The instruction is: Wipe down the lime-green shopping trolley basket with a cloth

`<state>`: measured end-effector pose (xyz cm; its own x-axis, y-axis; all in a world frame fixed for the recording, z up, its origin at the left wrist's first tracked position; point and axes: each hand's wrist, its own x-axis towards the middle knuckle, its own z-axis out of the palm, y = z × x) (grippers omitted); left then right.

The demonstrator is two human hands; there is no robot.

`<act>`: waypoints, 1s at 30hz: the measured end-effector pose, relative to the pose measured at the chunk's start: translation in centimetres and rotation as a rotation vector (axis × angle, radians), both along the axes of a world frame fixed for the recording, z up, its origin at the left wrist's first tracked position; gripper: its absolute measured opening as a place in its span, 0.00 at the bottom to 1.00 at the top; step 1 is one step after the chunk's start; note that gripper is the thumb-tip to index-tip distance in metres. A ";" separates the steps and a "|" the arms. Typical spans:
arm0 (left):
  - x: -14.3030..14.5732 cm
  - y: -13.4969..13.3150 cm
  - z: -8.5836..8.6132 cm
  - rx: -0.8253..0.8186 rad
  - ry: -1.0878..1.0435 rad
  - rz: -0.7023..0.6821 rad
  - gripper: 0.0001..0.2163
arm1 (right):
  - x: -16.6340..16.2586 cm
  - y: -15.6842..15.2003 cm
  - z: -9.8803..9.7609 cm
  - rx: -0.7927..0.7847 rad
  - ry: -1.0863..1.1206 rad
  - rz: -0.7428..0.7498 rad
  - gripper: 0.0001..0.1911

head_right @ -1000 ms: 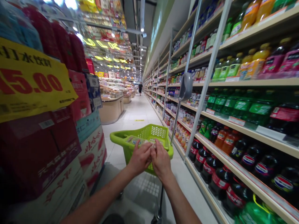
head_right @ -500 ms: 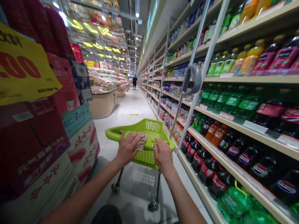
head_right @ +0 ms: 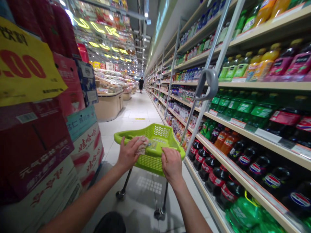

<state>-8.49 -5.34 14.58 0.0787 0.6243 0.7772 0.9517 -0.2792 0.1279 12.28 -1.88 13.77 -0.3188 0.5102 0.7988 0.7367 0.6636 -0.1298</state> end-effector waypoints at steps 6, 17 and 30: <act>-0.8 -0.2 -0.3 0.037 -0.069 0.079 0.15 | -0.8 -0.7 -0.1 0.037 0.005 -0.075 0.14; -2.1 1.1 0.5 -0.025 -0.172 0.125 0.16 | 2.0 -0.7 -0.4 0.052 0.032 0.015 0.15; 2.9 1.5 1.1 -0.058 -0.148 -0.062 0.15 | 4.7 -0.6 -0.4 -0.002 0.147 0.029 0.17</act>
